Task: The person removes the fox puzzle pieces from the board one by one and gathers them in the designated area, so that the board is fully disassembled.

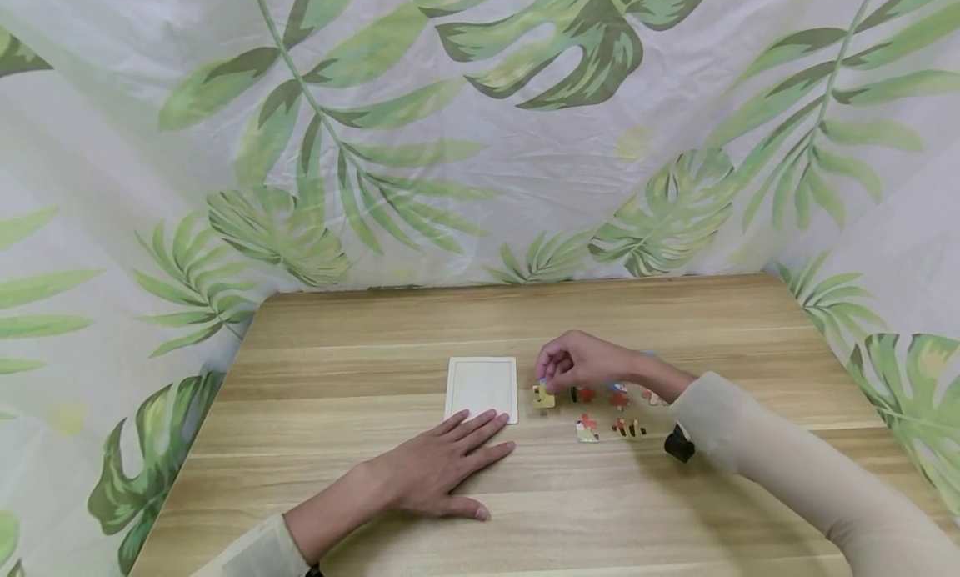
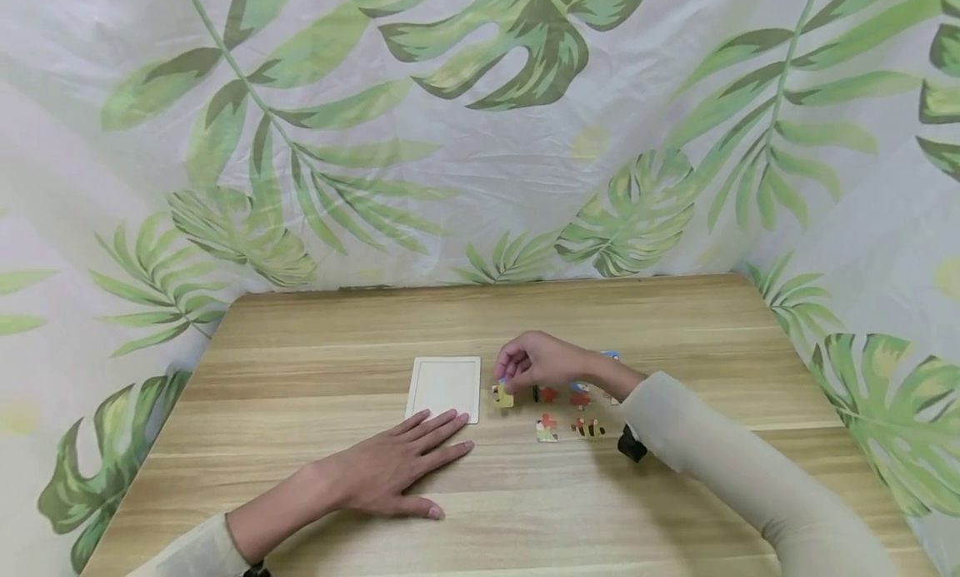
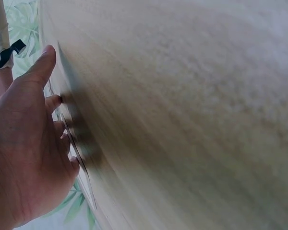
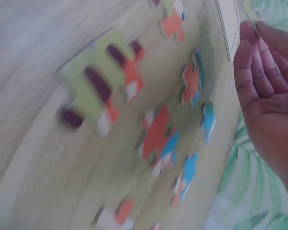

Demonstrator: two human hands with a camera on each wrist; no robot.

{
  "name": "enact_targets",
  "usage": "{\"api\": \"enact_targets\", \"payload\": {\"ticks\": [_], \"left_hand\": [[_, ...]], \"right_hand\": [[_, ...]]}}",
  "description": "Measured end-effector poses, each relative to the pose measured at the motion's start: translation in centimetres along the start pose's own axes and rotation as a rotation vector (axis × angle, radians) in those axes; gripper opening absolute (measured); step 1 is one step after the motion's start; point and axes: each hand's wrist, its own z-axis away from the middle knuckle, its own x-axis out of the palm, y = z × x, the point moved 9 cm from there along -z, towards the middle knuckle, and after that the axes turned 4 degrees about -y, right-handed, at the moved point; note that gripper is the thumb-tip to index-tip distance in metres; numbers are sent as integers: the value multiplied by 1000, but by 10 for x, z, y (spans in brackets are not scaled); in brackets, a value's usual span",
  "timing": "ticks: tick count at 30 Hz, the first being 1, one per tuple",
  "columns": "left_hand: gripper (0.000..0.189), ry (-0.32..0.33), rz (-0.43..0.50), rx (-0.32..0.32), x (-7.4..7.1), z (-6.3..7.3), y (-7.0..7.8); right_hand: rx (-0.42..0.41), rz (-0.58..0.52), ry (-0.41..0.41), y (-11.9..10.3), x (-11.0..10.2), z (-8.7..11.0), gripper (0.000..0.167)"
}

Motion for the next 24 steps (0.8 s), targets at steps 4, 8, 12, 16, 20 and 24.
{"api": "enact_targets", "payload": {"ticks": [4, 8, 12, 16, 20, 24], "left_hand": [[86, -10, -8, -7, 0, 0, -1], [85, -11, -14, -10, -1, -1, 0], [85, -16, -13, -14, -1, -1, 0], [85, -14, -16, -16, 0, -2, -1], [85, -3, -27, -14, 0, -2, 0], [85, -5, -24, -15, 1, -2, 0]], "right_hand": [[21, 7, 17, 5, -8, 18, 14], [41, -3, 24, 9, -12, 36, 16], [42, -20, 25, 14, -16, 54, 16], [56, -8, 37, 20, -21, 71, 14], [60, -3, 46, 27, -26, 89, 12], [44, -7, 48, 32, -29, 103, 14]]}}
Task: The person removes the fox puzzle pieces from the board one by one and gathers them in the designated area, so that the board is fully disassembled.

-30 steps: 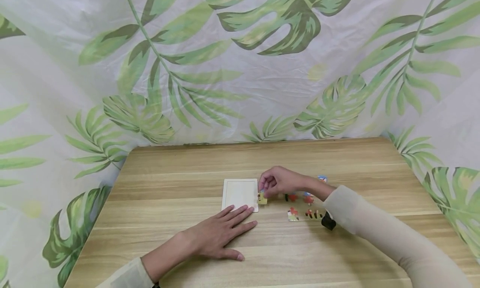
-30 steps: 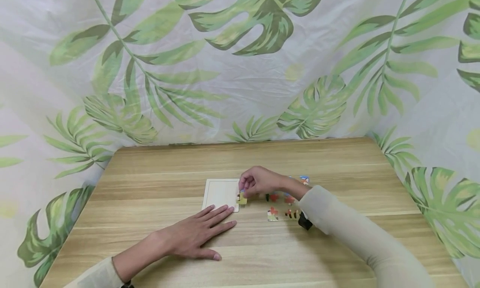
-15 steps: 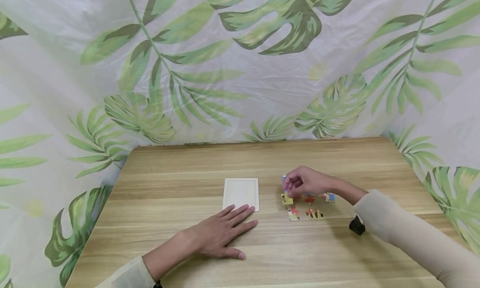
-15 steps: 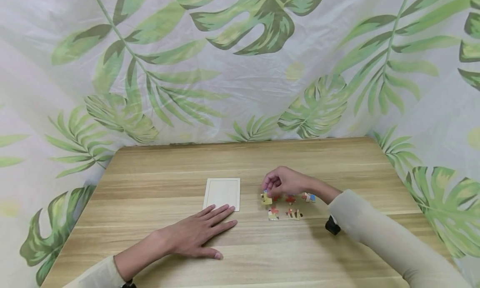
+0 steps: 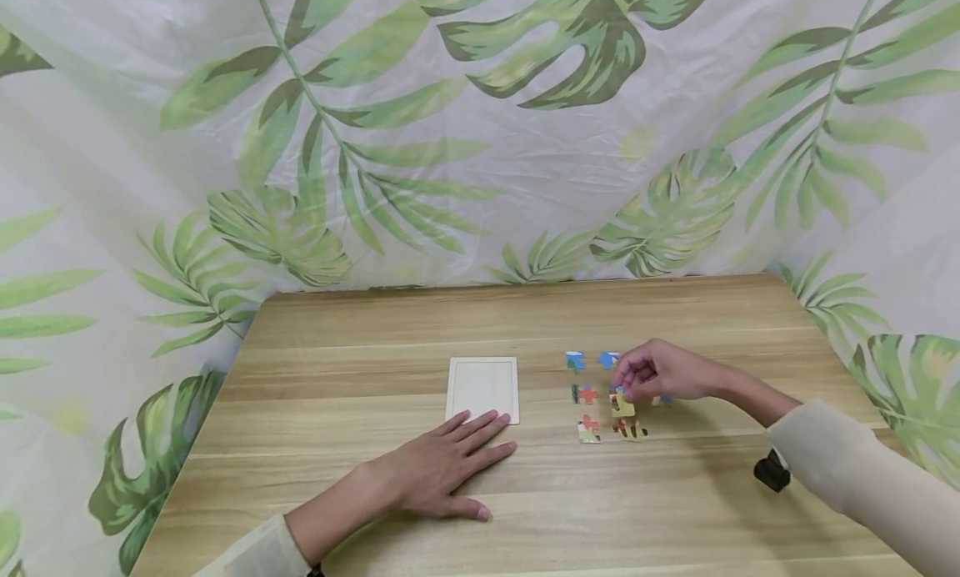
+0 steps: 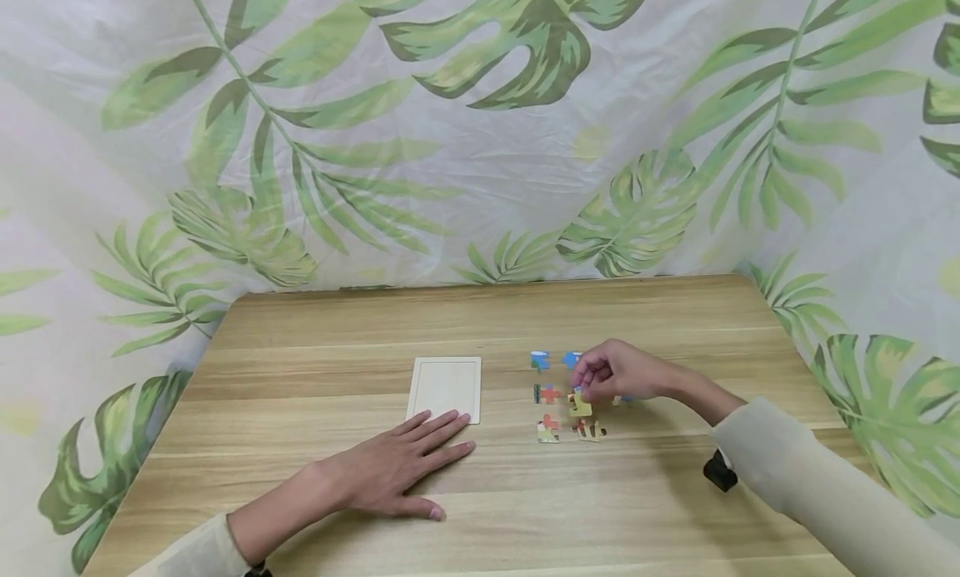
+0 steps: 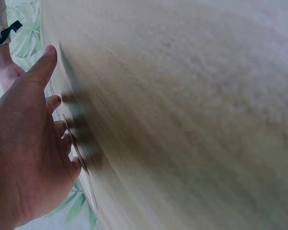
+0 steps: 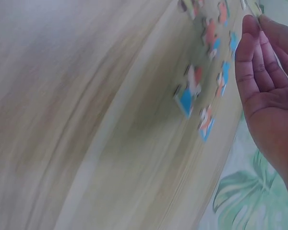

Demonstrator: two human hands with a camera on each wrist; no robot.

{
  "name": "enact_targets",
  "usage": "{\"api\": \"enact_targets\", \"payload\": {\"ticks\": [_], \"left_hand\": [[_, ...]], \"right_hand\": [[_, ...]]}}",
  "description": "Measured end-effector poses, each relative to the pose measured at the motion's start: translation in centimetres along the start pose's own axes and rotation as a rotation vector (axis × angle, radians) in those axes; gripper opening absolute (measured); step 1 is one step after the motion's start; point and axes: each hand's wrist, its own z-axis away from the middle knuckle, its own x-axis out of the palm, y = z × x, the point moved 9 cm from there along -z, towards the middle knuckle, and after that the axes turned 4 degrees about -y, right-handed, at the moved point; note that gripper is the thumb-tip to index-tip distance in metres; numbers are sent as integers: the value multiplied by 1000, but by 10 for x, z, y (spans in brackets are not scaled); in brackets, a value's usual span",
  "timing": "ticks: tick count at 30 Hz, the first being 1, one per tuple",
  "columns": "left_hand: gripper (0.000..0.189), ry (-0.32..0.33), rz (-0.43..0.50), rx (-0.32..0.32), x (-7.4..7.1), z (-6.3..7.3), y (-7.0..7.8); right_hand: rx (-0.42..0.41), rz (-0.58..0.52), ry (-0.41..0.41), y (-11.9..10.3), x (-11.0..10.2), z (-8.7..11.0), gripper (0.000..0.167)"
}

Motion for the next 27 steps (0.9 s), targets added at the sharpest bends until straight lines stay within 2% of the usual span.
{"api": "enact_targets", "payload": {"ticks": [12, 27], "left_hand": [[86, -1, -8, 6, -2, 2, 1], [87, -11, 4, 3, 1, 1, 1]], "right_hand": [[-17, 38, 10, 12, -1, 36, 16], [-25, 60, 23, 26, 2, 60, 15]]}}
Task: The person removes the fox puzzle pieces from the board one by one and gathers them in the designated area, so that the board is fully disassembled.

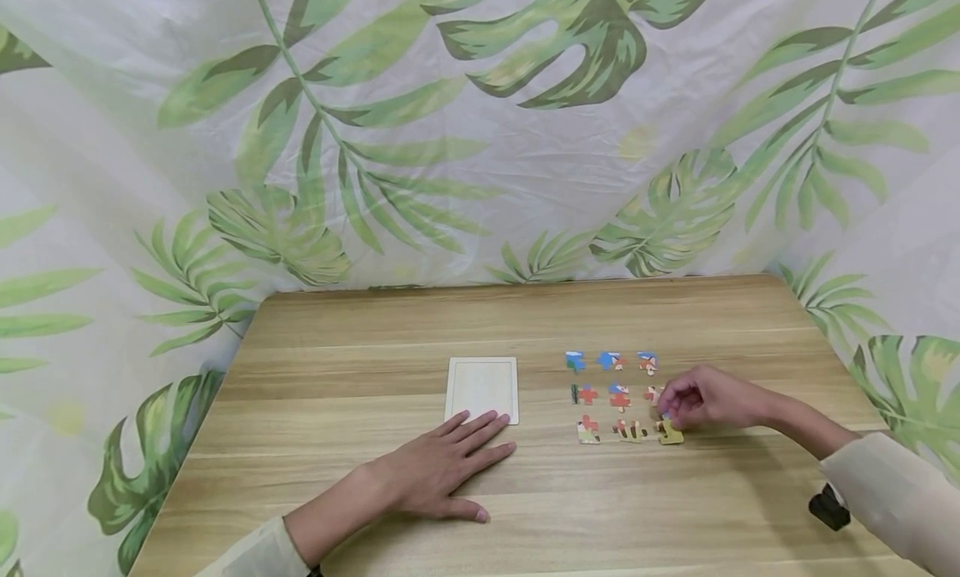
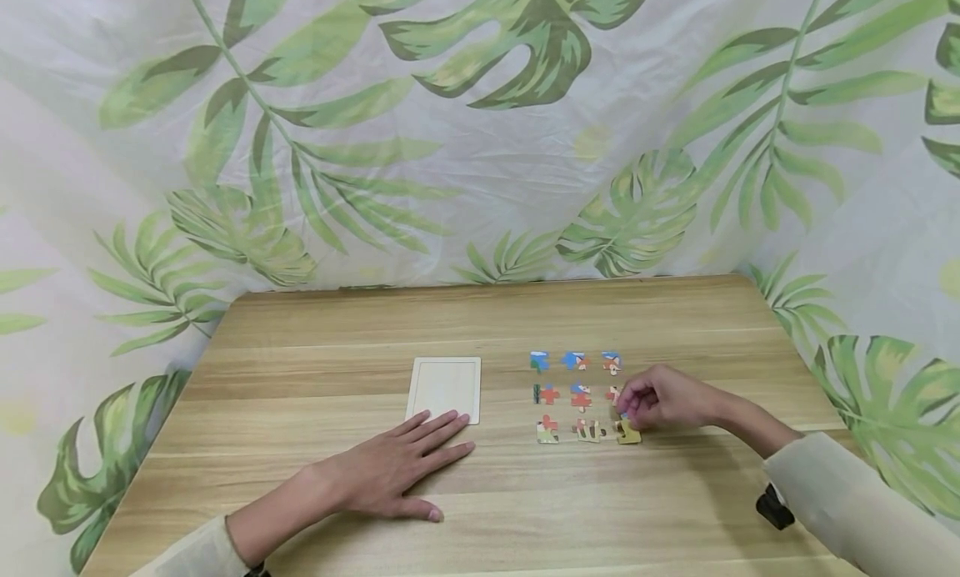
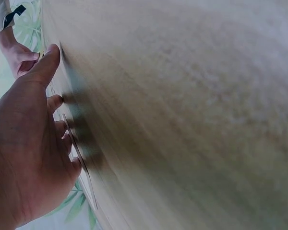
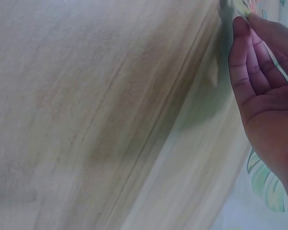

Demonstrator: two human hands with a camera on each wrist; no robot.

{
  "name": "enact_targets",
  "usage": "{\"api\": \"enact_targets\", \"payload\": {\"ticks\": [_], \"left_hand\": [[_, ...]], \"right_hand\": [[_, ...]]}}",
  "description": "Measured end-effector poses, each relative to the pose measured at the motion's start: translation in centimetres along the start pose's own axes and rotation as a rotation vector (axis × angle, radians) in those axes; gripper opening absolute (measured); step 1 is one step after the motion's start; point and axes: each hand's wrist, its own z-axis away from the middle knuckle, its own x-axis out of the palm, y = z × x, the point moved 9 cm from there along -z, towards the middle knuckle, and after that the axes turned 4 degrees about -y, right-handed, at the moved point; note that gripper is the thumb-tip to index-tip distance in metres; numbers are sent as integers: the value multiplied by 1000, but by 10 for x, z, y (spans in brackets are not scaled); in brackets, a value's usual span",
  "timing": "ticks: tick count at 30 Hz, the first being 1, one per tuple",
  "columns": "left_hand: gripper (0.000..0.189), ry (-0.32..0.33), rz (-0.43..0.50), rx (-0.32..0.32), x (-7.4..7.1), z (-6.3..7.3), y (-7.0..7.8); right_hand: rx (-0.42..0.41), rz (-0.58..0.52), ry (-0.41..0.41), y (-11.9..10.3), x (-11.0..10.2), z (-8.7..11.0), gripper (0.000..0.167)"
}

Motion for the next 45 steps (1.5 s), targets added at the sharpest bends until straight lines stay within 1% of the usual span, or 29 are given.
{"api": "enact_targets", "payload": {"ticks": [5, 14, 22, 33, 37, 39, 41, 43, 45], "left_hand": [[88, -7, 4, -1, 0, 0, 0], [86, -10, 9, -6, 0, 0, 0], [87, -9, 25, -7, 1, 0, -2], [88, -8, 22, -6, 1, 1, -2], [88, -2, 11, -1, 1, 1, -2], [88, 3, 11, 2, 2, 2, -2], [88, 13, 25, 1, 1, 4, -2], [87, 29, 47, -4, -1, 7, -4], [85, 63, 79, -24, -5, 11, -11]], "right_hand": [[-4, 22, 20, 4, 0, 2, 16], [-33, 86, 44, 2, 0, 2, 17], [-45, 115, 45, 0, 1, 0, 17], [-32, 135, 54, 0, 1, -1, 18], [-40, 155, 66, -4, -3, -2, 16], [-43, 185, 83, -5, -8, -2, 14], [-41, 231, 117, -7, -16, -1, 13], [-26, 295, 163, -6, -25, 0, 12], [-28, 364, 227, -5, -36, 3, 13]]}}
